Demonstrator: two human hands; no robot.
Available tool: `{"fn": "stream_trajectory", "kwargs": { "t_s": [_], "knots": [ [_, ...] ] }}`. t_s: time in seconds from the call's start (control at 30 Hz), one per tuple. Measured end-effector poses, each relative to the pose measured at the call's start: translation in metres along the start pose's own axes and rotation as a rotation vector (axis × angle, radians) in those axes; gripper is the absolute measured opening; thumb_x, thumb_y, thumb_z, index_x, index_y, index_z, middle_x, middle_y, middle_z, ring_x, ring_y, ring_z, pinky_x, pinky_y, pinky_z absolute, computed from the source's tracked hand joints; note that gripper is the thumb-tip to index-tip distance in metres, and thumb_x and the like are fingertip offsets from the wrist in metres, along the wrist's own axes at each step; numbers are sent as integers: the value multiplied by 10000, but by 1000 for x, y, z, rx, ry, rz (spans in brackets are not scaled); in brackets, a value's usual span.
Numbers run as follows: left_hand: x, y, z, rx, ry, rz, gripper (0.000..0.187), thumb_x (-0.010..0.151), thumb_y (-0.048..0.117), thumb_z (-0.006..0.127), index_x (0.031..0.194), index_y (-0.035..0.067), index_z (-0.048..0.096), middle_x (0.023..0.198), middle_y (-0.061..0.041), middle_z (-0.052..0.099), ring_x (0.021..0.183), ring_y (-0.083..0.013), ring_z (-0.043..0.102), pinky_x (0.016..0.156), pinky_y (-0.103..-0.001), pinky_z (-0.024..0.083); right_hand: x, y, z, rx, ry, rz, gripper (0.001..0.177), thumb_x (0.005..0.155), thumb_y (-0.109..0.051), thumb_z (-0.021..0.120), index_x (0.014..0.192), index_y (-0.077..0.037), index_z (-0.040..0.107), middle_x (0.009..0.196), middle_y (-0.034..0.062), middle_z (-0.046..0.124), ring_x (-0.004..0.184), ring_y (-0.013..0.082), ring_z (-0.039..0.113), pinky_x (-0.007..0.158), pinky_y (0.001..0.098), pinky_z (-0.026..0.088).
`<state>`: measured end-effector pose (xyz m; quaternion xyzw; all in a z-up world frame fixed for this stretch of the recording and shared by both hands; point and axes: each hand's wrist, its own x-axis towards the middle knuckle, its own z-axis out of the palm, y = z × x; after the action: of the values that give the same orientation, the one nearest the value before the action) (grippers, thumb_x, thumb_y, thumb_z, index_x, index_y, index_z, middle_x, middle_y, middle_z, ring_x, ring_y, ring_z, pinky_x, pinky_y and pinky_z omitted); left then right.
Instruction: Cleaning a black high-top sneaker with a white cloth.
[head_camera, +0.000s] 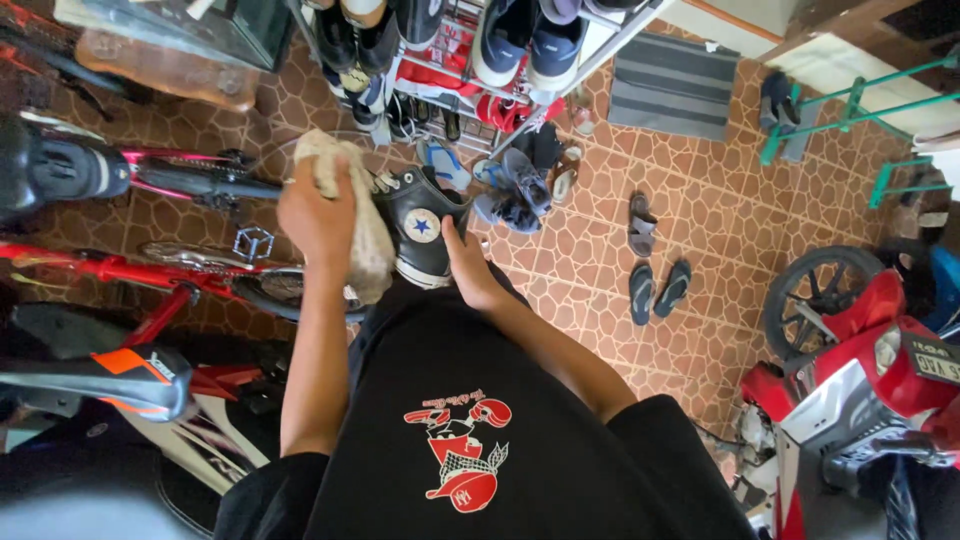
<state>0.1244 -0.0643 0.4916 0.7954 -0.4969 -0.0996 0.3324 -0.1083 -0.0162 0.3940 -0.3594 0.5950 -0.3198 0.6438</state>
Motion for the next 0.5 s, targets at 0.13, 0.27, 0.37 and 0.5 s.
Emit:
{"fn": "stream_trajectory", "kwargs": {
  "t_s": [0.13, 0.27, 0.37, 0.5],
  "knots": [
    [-24, 43, -23, -185, -45, 192, 493, 952, 422, 768, 1293, 79, 671, 1047, -232, 721, 933, -431, 679, 794, -522, 517, -10, -47, 24, 148, -20, 106, 737, 1064, -601, 456, 1367, 60, 579, 1152, 114, 632, 982, 194, 599, 834, 408, 509],
    [-42, 77, -61, -318, -152, 462, 713, 845, 359, 783, 1441, 34, 564, 1234, -177, 691, 1116, -392, 642, 999, -537, 454, -16, -44, 26, 427, -214, -39, 624, 1046, -477, 492, 1475, -25, 482, 1352, 60, 614, 1196, 188, 615, 1048, 410, 490],
    [-44, 60, -59, -236, -142, 578, 773, 728, 353, 818, 1391, 34, 580, 1266, -163, 675, 1148, -373, 616, 1025, -560, 415, -24, -54, 33, 523, -181, -123, 587, 1055, -457, 465, 1498, -72, 453, 1440, 29, 593, 1297, 174, 591, 1128, 387, 467],
    [-54, -21, 4, -304, -175, 349, 554, 794, 159, 820, 1313, 58, 655, 1249, -188, 677, 1172, -395, 628, 1027, -488, 490, -22, -36, 25, 638, -57, 17, 625, 1063, -511, 403, 1451, -27, 476, 1390, 75, 619, 1259, 218, 605, 1084, 412, 483]
  ]
}}
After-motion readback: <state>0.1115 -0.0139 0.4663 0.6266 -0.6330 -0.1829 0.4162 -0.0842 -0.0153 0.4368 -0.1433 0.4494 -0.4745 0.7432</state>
